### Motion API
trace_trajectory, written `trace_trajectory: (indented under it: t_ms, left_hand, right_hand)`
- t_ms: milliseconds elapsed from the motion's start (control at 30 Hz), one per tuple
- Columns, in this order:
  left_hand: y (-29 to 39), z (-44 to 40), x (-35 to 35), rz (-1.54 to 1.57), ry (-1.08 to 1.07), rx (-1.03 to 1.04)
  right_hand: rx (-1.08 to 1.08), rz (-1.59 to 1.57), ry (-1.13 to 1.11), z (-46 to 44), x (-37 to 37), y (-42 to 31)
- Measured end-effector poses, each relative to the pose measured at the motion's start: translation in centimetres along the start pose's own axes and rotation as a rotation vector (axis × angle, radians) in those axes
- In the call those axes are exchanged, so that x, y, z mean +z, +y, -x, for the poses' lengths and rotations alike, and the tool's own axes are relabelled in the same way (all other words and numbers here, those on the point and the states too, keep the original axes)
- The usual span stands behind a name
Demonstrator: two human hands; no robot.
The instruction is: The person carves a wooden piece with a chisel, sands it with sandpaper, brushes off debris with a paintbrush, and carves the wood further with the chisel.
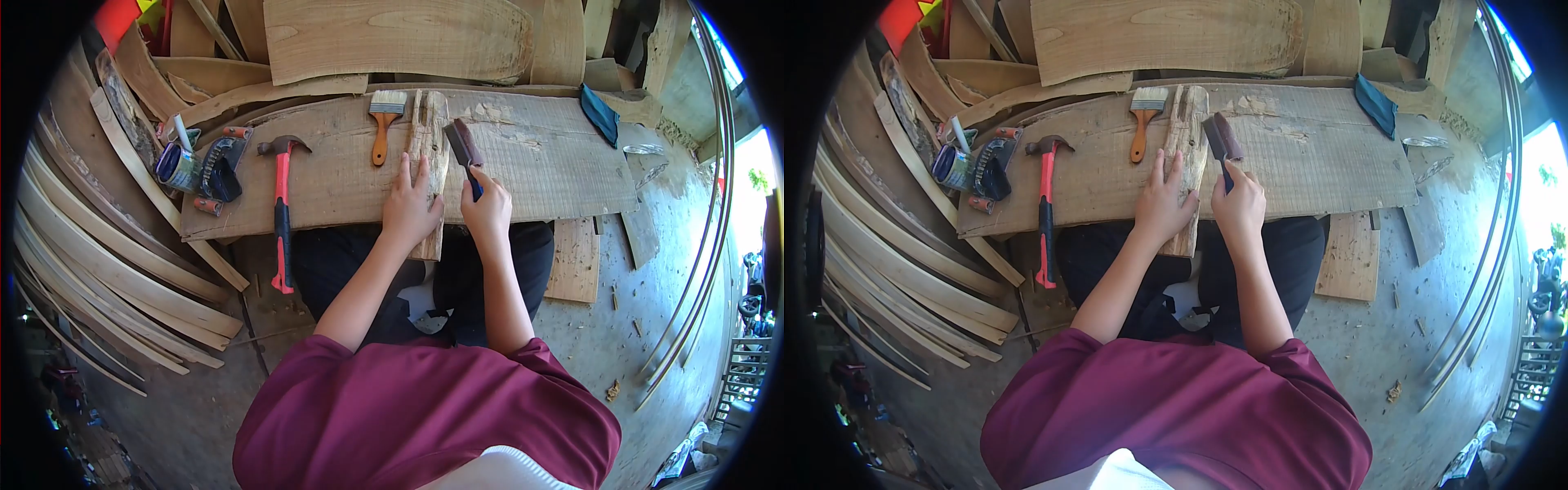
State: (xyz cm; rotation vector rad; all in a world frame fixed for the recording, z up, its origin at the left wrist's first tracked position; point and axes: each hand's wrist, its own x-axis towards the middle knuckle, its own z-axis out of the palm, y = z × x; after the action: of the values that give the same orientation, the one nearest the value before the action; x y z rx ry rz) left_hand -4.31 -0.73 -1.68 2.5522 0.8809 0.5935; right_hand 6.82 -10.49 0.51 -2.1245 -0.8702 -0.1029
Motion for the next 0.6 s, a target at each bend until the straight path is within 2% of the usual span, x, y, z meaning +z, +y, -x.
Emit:
trace_trajectory:
  t_ms: [200,300,367,500,567,600]
  left_hand:
    - [-0.1,0.0,0.3,0.006,0.027,0.001]
    - [-0.1,0.0,0.3,0.014,0.03,0.006]
    - [0.1,0.0,0.1,0.016,0.014,-0.01]
    - [0.4,0.0,0.1,0.013,0.019,-0.044]
    - [0.3,0.0,0.5,0.002,0.032,-0.048]
    - [0.3,0.0,0.6,-0.011,0.045,-0.051]
  right_hand:
    - [-0.05,-0.053,0.001,0.3,0.8,1.2]
    - [-0.06,-0.122,-0.105,0.6,0.8,1.9]
    - [0.007,-0.161,-0.243,0.5,0.0,1.6]
    - [0.113,-0.261,-0.343,0.4,-0.6,1.8]
    - [0.329,-0.349,-0.449,0.3,-2.1,0.0]
    - [0.329,-0.348,-0.447,0.5,-1.6,0.5]
